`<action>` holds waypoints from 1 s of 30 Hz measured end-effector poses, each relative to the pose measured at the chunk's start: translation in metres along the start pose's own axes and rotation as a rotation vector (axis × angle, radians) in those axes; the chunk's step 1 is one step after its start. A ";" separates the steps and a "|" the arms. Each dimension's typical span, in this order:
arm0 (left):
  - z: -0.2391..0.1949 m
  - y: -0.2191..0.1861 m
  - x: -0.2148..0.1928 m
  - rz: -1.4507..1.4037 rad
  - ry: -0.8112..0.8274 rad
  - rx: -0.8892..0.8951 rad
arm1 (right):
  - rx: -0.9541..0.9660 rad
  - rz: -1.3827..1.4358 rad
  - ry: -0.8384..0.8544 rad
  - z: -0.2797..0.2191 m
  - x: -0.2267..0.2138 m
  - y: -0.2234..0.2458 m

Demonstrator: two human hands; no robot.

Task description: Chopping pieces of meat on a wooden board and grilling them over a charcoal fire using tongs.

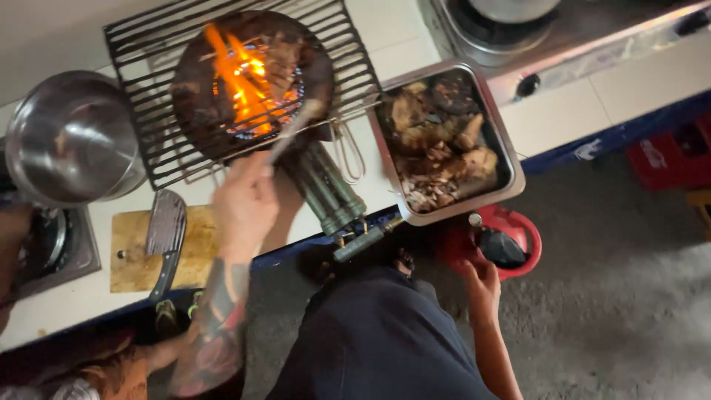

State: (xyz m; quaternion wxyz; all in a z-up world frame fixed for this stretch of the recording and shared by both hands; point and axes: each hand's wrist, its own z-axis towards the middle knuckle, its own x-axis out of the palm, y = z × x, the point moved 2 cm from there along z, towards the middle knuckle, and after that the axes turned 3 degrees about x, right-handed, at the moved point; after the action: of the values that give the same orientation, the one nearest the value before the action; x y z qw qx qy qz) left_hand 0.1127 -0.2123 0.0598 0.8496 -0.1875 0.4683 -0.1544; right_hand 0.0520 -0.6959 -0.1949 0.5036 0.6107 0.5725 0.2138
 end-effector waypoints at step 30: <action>-0.006 0.063 -0.040 0.494 0.084 -0.282 | 0.004 -0.651 0.289 0.031 0.033 -0.022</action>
State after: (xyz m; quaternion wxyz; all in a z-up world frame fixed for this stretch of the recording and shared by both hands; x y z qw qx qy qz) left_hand 0.0929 -0.1402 0.0571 0.8070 -0.1776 0.5512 0.1161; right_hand 0.0751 -0.6811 -0.2368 0.4580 0.3609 0.8027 0.1253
